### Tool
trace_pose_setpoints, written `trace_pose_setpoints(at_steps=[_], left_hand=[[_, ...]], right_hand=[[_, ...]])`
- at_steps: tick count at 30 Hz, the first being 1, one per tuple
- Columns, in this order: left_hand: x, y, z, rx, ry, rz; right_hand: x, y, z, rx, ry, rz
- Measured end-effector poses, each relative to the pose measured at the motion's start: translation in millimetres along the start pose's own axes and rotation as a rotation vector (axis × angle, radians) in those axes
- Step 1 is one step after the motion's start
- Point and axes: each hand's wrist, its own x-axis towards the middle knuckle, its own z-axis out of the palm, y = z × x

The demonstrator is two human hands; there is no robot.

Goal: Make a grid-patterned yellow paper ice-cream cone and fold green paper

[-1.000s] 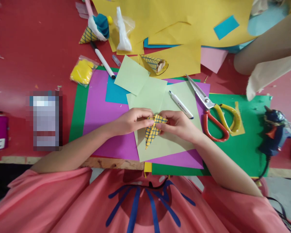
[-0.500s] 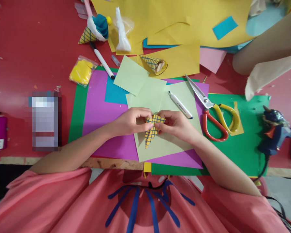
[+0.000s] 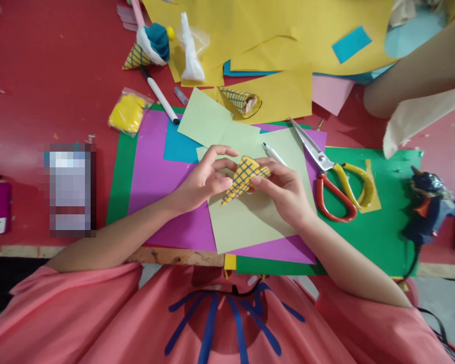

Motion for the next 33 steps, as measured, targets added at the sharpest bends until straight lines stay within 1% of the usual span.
trace_pose_setpoints(at_steps=[2, 3, 5, 8, 11, 14, 17, 19, 25, 30, 33], left_hand=[[-1, -1, 3, -0.017, -0.013, -0.018], [-1, -1, 4, 0.003, 0.001, -0.031], [-3, -1, 7, 0.069, 0.065, -0.045], [-6, 0, 7, 0.189, 0.158, -0.025], [-7, 0, 4, 0.359, 0.187, 0.042], [-6, 0, 0, 0.531, 0.148, 0.143], [-6, 0, 0, 0.661, 0.083, 0.241], [-6, 0, 1, 0.726, 0.050, 0.282], [-7, 0, -2, 0.785, 0.000, 0.336], [-6, 3, -5, 0.744, -0.053, 0.341], [-5, 3, -5, 0.723, -0.083, 0.385]], right_hand=[[-1, 2, 1, -0.036, 0.121, -0.053], [-1, 2, 1, -0.060, 0.167, -0.087], [-1, 2, 2, -0.104, 0.203, -0.141], [0, 0, 2, -0.139, 0.145, -0.160], [1, -2, 0, -0.143, 0.068, -0.103], [1, -5, -2, -0.153, -0.015, -0.059], [0, -7, -3, -0.199, -0.097, -0.095], [0, -7, -2, -0.230, -0.135, -0.130], [1, -6, -3, -0.291, -0.169, -0.225], [3, -1, -10, -0.273, -0.221, -0.261], [4, 1, -13, -0.278, -0.262, -0.273]])
